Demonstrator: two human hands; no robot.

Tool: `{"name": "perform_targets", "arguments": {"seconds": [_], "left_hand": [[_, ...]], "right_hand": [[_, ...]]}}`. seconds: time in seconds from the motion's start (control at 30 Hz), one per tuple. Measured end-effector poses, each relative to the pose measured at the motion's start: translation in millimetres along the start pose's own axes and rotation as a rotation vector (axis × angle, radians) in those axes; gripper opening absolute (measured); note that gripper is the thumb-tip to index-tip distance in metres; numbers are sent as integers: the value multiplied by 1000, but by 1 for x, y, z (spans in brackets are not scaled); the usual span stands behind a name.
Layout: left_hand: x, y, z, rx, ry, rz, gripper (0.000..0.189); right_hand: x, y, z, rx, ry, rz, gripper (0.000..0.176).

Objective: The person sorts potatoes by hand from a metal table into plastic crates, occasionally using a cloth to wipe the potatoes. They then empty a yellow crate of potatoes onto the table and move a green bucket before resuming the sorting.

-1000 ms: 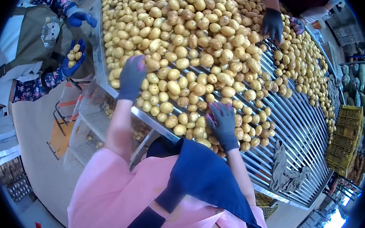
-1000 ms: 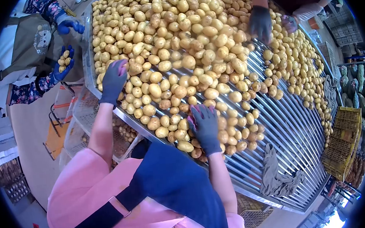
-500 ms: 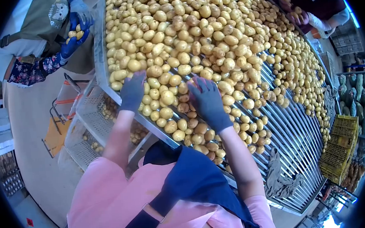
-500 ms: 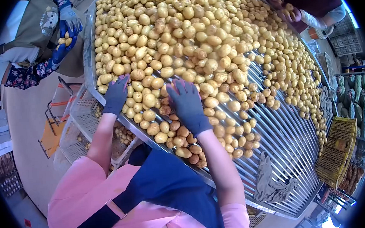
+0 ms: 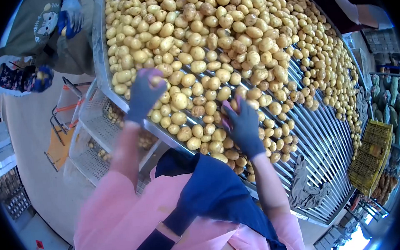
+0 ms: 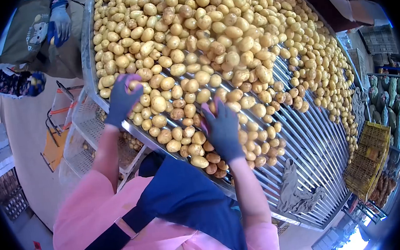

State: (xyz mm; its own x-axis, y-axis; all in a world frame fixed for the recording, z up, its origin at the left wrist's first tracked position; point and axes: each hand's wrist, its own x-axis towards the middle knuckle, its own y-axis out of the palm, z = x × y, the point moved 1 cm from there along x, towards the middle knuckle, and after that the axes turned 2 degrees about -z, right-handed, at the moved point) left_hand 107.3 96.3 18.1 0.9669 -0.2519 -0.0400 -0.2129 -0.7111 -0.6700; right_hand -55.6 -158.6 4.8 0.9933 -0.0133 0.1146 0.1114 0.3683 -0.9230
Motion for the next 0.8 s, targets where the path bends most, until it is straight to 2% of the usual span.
{"name": "perform_targets", "arguments": {"seconds": [0.07, 0.13, 0.17, 0.2, 0.27, 0.3, 0.37, 0.4, 0.43, 0.47, 0.53, 0.57, 0.6, 0.67, 0.73, 0.8], "left_hand": [[-32, 24, -20, -304, -7, 166, 31], [-63, 49, -35, -170, -109, 522, 28], [-72, 63, -29, 87, 264, 462, 22], [-72, 72, -22, 83, 272, 477, 22], [-52, 80, -1, 114, 140, 252, 11], [-35, 81, 14, -72, 23, 190, 10], [4, 70, 17, 239, 264, 45, 8], [17, 61, 3, 55, -15, -2, 10], [35, 53, 12, 189, 148, -136, 11], [44, 43, 19, 277, 197, -161, 23], [40, 30, -3, 114, 119, -22, 29], [24, 29, -22, 65, 96, 124, 26], [5, 30, -43, 18, 72, 269, 24], [-18, 50, -44, 216, 246, 427, 29], [-21, 75, -33, 309, 263, 423, 30], [-24, 95, -23, 391, 280, 420, 31]], "right_hand": [[-32, -9, -11, 73, 28, -17, 42], [-51, -17, -23, 138, 59, -43, 37], [-59, -21, -28, 93, 102, -43, 35], [-67, -24, -31, 50, 146, -43, 32], [-76, -27, -34, 86, 278, -123, 38], [-77, -27, -31, 135, 353, -177, 40], [-79, -29, -25, 194, 417, -225, 42], [-77, -31, -21, 195, 431, -265, 41], [-78, -31, -17, 198, 449, -306, 40], [-80, -30, -15, 205, 449, -312, 40], [-80, -33, -9, 237, 358, -230, 38], [-78, -38, 1, 69, 227, -211, 37], [-77, -37, 6, 71, 233, -215, 37], [-71, -31, 16, 162, 102, -36, 38], [-65, -15, 20, 129, 30, -32, 39], [-45, -11, 31, 62, -125, 145, 31]]}}
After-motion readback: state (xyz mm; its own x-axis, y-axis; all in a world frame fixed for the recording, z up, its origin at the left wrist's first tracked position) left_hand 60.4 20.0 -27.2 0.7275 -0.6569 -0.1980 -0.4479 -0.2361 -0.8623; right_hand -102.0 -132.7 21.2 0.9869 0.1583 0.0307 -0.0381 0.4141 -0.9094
